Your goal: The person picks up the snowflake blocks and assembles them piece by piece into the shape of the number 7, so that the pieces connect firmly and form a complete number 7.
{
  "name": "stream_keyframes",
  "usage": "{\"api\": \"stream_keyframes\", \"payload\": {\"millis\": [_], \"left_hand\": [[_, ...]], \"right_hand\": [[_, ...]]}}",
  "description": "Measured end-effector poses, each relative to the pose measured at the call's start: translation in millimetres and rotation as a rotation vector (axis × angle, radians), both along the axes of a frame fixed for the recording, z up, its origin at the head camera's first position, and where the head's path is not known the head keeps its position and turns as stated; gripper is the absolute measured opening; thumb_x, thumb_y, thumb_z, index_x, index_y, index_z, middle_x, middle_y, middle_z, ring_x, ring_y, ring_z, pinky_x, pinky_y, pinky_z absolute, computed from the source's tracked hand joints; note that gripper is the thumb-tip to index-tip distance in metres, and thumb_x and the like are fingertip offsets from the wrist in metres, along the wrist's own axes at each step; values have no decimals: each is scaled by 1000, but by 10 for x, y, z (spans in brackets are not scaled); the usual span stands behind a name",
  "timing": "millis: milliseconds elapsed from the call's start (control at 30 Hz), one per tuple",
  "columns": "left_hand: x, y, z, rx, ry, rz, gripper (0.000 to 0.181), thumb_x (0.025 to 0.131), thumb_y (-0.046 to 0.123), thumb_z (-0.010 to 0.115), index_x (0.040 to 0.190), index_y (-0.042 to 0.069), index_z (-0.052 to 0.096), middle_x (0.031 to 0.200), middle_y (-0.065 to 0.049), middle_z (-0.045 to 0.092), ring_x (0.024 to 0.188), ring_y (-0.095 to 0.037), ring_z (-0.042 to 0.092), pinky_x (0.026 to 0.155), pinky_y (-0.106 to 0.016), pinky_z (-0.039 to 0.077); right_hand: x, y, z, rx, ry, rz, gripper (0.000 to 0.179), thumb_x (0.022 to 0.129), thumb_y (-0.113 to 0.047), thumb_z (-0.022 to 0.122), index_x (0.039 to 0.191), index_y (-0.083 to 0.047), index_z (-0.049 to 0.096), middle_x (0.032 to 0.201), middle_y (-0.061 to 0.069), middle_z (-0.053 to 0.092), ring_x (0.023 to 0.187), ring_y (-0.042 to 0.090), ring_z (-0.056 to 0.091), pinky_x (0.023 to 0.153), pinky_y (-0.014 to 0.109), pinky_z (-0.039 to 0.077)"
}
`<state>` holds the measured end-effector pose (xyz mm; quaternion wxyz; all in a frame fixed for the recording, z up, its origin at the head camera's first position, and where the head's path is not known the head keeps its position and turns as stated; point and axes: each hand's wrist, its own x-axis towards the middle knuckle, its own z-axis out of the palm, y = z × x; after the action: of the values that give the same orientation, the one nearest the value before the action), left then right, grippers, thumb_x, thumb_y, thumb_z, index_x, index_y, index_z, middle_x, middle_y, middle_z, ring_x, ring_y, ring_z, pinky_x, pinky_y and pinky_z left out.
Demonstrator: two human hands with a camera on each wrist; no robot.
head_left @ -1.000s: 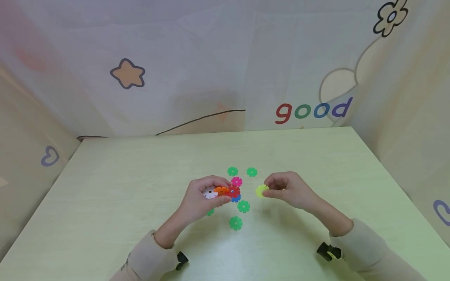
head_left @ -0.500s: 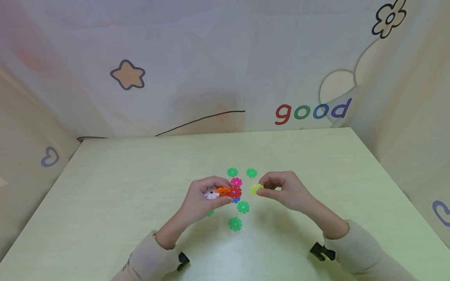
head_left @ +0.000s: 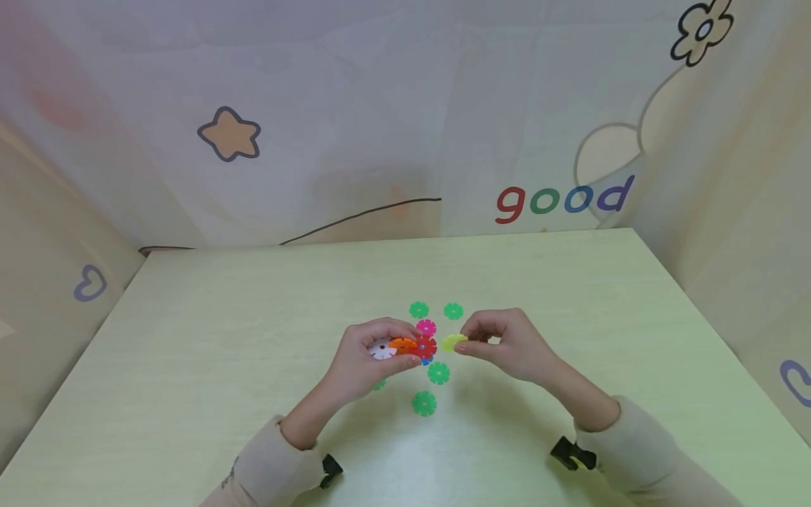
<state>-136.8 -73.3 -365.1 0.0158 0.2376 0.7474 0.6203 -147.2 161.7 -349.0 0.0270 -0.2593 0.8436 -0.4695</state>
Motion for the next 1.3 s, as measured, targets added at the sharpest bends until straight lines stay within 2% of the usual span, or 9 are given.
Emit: {"api": "stream_keyframes", "payload": {"millis": [200, 367, 567, 933, 1133, 1300], "left_hand": [[1, 0, -4, 30, 27, -25, 20, 73, 2, 74, 92, 0, 68, 97, -10, 65, 94, -20, 59, 75, -37, 52], [2, 4, -14, 31, 33, -29, 20, 73, 3, 74, 92, 0, 68, 96, -10, 66, 93, -20, 59, 74, -34, 52], [4, 8, -29, 8, 33, -10, 19, 73, 4, 74, 91, 1, 69, 95, -8, 66, 91, -19, 59, 72, -31, 52], [20, 35, -7, -5, 46, 33, 16, 72, 3, 75, 87, 0, 70, 92, -9, 67, 90, -20, 60, 68, -34, 52], [22, 28, -14, -6, 47, 27, 16, 72, 3, 75, 86, 0, 70, 92, -8, 67, 90, -20, 59, 69, -31, 52], [22, 24, -15, 4, 54, 13, 17, 72, 3, 75, 88, 0, 69, 94, -8, 67, 92, -20, 59, 70, -34, 52]], "right_hand": [[5, -31, -10, 4, 26, 15, 5, 78, -6, 71, 79, -8, 67, 73, -4, 62, 67, 15, 55, 61, 24, 47], [12, -63, -21, -4, 51, 22, 6, 77, -5, 71, 79, -9, 67, 72, -5, 62, 66, 14, 54, 60, 24, 47], [39, -104, -25, -15, 70, 10, 5, 77, -6, 72, 78, -8, 67, 71, -6, 62, 65, 13, 54, 59, 24, 47], [67, -162, -36, -85, 107, 1, 5, 76, -5, 72, 75, -2, 68, 68, -3, 64, 63, 13, 54, 56, 25, 47], [71, -165, -48, -94, 99, 4, 4, 76, -4, 72, 74, -3, 68, 67, -4, 63, 62, 13, 53, 55, 24, 46], [69, -144, -52, -76, 109, 1, 5, 76, -4, 72, 76, -7, 68, 68, -6, 61, 63, 13, 52, 58, 24, 46]]}}
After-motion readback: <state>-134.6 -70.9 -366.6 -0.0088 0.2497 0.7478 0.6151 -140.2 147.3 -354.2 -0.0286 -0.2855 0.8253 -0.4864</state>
